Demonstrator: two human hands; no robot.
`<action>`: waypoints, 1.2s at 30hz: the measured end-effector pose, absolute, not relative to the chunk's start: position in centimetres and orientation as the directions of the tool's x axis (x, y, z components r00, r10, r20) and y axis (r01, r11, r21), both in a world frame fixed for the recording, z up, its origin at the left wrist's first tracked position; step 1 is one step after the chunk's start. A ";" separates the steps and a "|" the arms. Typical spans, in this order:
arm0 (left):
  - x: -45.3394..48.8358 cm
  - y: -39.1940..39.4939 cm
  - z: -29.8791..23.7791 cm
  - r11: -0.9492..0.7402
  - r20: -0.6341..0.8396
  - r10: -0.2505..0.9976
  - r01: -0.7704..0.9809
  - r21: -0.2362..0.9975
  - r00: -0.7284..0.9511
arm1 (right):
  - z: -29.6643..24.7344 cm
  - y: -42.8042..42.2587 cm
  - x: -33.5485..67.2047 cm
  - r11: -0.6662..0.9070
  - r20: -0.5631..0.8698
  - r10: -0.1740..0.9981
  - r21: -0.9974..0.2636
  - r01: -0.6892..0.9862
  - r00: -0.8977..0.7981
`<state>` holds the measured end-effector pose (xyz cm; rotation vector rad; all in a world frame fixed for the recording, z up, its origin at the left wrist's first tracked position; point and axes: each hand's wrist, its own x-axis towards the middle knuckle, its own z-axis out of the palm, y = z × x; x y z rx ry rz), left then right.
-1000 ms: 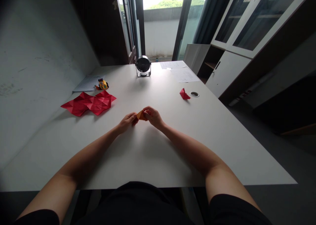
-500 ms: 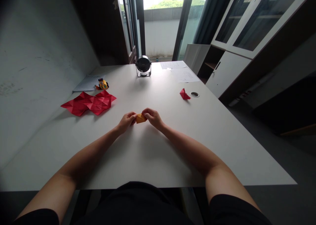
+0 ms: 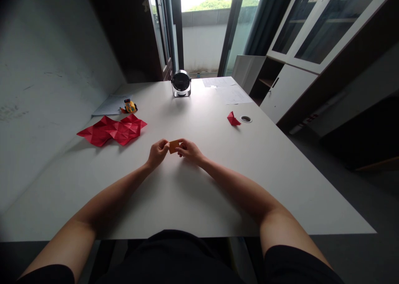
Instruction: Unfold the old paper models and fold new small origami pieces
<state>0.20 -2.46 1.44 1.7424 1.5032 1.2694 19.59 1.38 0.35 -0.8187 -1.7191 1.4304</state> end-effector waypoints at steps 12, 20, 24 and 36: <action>0.7 -2.1 0.4 -0.185 0.183 0.973 0.001 0.983 0.138 | 1.3 0.6 19.8 0.137 0.117 0.777 -0.991 -0.017 -0.618; 1.1 -2.0 0.7 -0.071 0.083 0.994 -0.151 0.986 0.077 | 1.4 0.4 19.7 0.248 0.146 0.768 -0.965 0.081 -0.623; 1.0 -1.8 0.3 0.063 -0.028 0.989 -0.237 0.969 0.148 | 1.6 0.4 19.8 0.220 0.144 0.746 -0.975 0.037 -0.651; 1.1 -2.2 0.5 -0.040 0.065 0.973 -0.115 0.993 0.220 | 1.6 0.0 19.3 0.078 0.038 0.747 -0.997 0.030 -0.664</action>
